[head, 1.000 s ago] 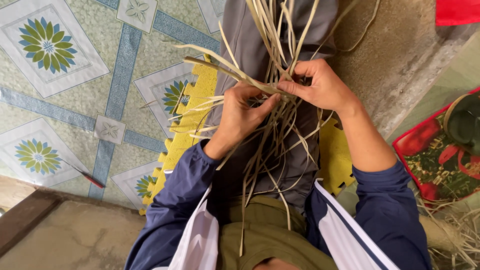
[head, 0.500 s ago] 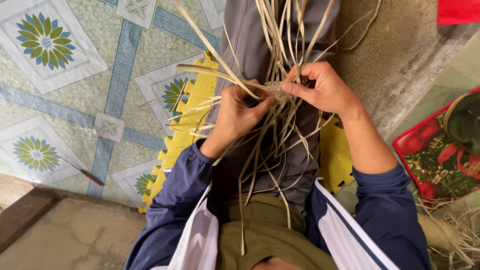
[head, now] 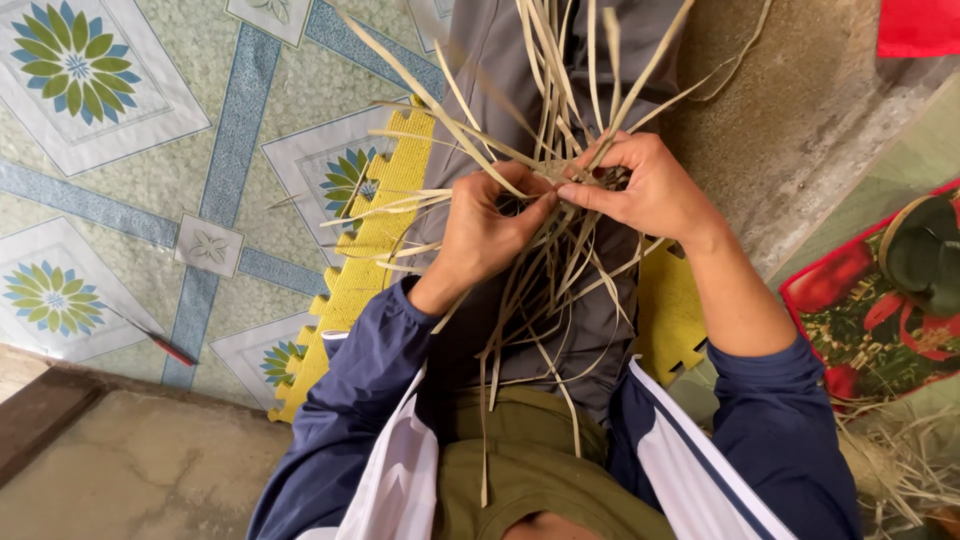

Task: Weaving thin strips of natural fiber into a circular pattern to create a structured object

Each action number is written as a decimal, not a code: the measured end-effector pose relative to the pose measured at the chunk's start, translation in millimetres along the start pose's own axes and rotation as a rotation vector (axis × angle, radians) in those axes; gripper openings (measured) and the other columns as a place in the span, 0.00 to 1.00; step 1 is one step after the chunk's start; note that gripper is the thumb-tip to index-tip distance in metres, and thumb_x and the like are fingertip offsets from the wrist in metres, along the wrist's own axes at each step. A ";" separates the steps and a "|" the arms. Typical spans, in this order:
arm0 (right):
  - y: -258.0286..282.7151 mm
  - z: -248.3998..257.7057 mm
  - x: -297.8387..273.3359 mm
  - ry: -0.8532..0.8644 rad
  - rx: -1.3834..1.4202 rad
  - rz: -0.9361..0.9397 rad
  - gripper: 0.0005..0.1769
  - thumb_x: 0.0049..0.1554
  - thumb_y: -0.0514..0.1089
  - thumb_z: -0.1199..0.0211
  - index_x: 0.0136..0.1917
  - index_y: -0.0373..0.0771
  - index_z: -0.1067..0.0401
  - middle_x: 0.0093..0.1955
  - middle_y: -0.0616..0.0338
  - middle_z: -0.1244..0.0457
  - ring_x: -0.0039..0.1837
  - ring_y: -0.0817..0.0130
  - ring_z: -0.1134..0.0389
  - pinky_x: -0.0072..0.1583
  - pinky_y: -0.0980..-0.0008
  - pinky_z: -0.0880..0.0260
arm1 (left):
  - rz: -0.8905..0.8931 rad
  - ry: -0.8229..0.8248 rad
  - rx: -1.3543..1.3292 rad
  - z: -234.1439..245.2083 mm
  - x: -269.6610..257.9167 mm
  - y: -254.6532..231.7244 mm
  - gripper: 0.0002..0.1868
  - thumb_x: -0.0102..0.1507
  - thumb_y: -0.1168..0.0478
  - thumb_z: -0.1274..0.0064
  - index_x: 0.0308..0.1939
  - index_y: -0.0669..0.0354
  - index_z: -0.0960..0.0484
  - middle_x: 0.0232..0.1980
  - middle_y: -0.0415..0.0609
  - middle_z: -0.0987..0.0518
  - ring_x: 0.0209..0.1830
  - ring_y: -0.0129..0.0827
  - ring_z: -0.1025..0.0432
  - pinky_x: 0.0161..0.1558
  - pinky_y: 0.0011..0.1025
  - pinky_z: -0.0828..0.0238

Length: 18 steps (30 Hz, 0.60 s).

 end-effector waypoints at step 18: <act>20.0 -13.2 4.3 -0.034 -0.070 -0.021 0.08 0.49 0.39 0.22 0.41 0.39 0.20 0.38 0.56 0.32 0.44 0.70 0.31 0.51 0.70 0.33 | -0.247 -0.099 0.223 26.7 -4.7 -0.3 0.06 0.57 0.60 0.35 0.29 0.56 0.16 0.41 0.51 0.21 0.43 0.52 0.26 0.48 0.48 0.35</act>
Point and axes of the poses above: each hand's wrist, its own x-axis towards the middle knuckle, its own z-axis out of the back of the hand, y = z × x, the point moved 9 cm from there along x, towards the middle knuckle
